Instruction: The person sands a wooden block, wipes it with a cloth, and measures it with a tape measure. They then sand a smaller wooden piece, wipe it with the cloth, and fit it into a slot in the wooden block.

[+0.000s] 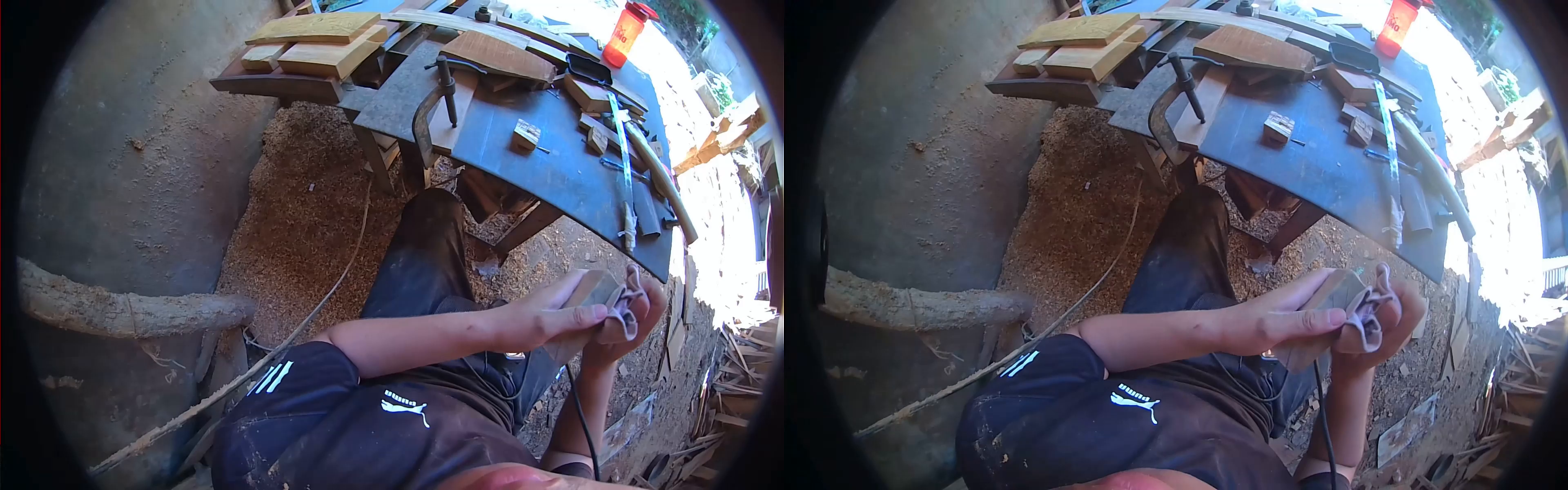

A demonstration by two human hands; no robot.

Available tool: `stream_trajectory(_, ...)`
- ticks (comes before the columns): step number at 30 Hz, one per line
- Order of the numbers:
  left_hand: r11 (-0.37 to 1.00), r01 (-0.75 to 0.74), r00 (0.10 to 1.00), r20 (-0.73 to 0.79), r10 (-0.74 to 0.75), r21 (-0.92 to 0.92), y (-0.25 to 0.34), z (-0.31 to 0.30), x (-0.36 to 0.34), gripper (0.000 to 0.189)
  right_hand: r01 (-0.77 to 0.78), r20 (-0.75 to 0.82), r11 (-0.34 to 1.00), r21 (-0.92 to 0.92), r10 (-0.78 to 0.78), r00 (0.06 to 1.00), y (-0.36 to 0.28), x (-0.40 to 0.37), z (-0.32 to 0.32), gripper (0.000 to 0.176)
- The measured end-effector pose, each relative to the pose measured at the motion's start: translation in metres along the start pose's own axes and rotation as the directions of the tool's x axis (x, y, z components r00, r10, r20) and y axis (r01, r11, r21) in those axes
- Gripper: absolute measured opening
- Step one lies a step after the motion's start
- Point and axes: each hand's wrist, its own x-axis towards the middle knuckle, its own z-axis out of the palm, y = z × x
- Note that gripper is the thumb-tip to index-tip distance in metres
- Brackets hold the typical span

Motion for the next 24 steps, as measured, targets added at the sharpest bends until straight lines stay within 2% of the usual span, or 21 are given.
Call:
stream_trajectory(1, 0.999, -0.041, 0.999, 0.006, 0.041, 0.003, -0.003, -0.001, 0.001, 0.079, -0.001, 0.029, 1.0, 0.014, 0.001, 1.0, 0.001, -0.006, -0.001, 0.039)
stream_trajectory(3, 0.999, -0.039, 0.996, -0.08, 0.041, 0.03, -0.002, -0.01, -0.001, 0.074, -0.007, 0.086, 0.999, 0.043, 0.003, 0.996, -0.003, -0.014, -0.003, 0.036)
stream_trajectory(4, 0.998, -0.037, 0.991, -0.123, 0.042, 0.041, -0.001, -0.013, -0.002, 0.071, 0.257, 0.106, 0.966, 0.008, -0.257, 0.961, -0.005, -0.01, -0.009, 0.034)
stream_trajectory(5, 0.998, -0.041, 0.995, -0.088, 0.045, 0.043, 0.0, -0.015, -0.001, 0.068, 0.499, 0.138, 0.867, -0.02, -0.492, 0.86, -0.008, -0.007, -0.011, 0.033)
stream_trajectory(6, 0.998, -0.038, 0.998, -0.054, 0.041, 0.04, 0.002, -0.016, 0.0, 0.066, 0.495, 0.152, 0.867, -0.052, -0.483, 0.862, 0.009, -0.004, -0.013, 0.028)
stream_trajectory(8, 1.0, 0.009, 1.0, -0.024, -0.008, 0.029, 0.009, -0.013, -0.003, 0.061, 0.291, 0.042, 0.933, -0.212, -0.289, 0.956, 0.005, 0.023, 0.0, 0.02)
stream_trajectory(9, 1.0, 0.017, 0.999, -0.039, -0.017, 0.006, 0.008, -0.012, -0.004, 0.061, 0.124, 0.03, 0.972, -0.2, -0.121, 0.992, 0.001, 0.036, 0.002, 0.018)
stream_trajectory(10, 1.0, 0.021, 0.998, -0.052, -0.021, -0.015, 0.008, -0.012, -0.003, 0.062, 0.054, 0.05, 0.994, -0.091, -0.05, 0.998, 0.005, 0.035, 0.003, 0.017)
stream_trajectory(11, 0.999, 0.023, 0.997, -0.067, -0.025, -0.034, 0.008, -0.013, -0.003, 0.062, 0.186, 0.119, 0.982, -0.032, -0.181, 0.976, 0.005, 0.026, 0.0, 0.018)
stream_trajectory(13, 1.0, -0.009, 0.995, -0.104, 0.008, -0.013, 0.006, -0.024, -0.003, 0.06, 0.416, 0.239, 0.903, 0.103, -0.429, 0.871, -0.002, 0.0, -0.01, 0.02)
stream_trajectory(15, 0.999, -0.034, 0.989, -0.146, 0.037, 0.021, 0.002, -0.028, -0.002, 0.059, 0.522, 0.246, 0.85, 0.068, -0.521, 0.817, -0.011, -0.008, -0.007, 0.026)
stream_trajectory(16, 0.998, -0.042, 0.985, -0.168, 0.049, 0.047, 0.002, -0.025, -0.001, 0.058, 0.522, 0.149, 0.845, 0.115, -0.534, 0.832, 0.0, 0.005, -0.001, 0.023)
stream_trajectory(18, 0.993, -0.037, 0.978, -0.2, 0.06, 0.116, 0.003, -0.018, 0.002, 0.057, 0.236, 0.088, 0.969, 0.066, -0.242, 0.966, 0.01, 0.026, 0.007, 0.011)
stream_trajectory(19, 0.984, -0.039, 0.974, -0.215, 0.077, 0.173, 0.005, -0.018, 0.003, 0.058, 0.153, 0.029, 0.988, -0.007, -0.153, 0.988, -0.006, 0.043, 0.016, 0.02)
stream_trajectory(20, 0.994, -0.012, 0.973, -0.228, 0.035, 0.105, 0.001, -0.022, 0.003, 0.057, 0.124, 0.05, 0.988, 0.088, -0.129, 0.99, 0.004, 0.031, 0.015, 0.007)
stream_trajectory(21, 0.995, -0.066, 0.95, -0.3, 0.087, 0.08, 0.003, -0.014, 0.006, 0.052, 0.232, 0.098, 0.959, 0.16, -0.25, 0.963, 0.0, 0.02, 0.012, 0.008)
stream_trajectory(22, 0.997, -0.005, 0.968, -0.25, 0.025, 0.082, 0.007, -0.025, 0.002, 0.052, 0.325, 0.145, 0.914, 0.243, -0.366, 0.919, -0.005, 0.01, 0.01, 0.01)
stream_trajectory(23, 0.994, 0.056, 0.979, -0.202, -0.036, 0.092, 0.01, -0.036, -0.002, 0.052, 0.346, 0.176, 0.877, 0.334, -0.419, 0.891, -0.012, 0.0, 0.007, 0.011)
stream_trajectory(24, 0.999, 0.039, 0.974, -0.223, -0.031, 0.029, 0.008, -0.035, 0.0, 0.05, 0.386, 0.181, 0.871, 0.303, -0.45, 0.875, -0.006, 0.001, 0.006, 0.011)
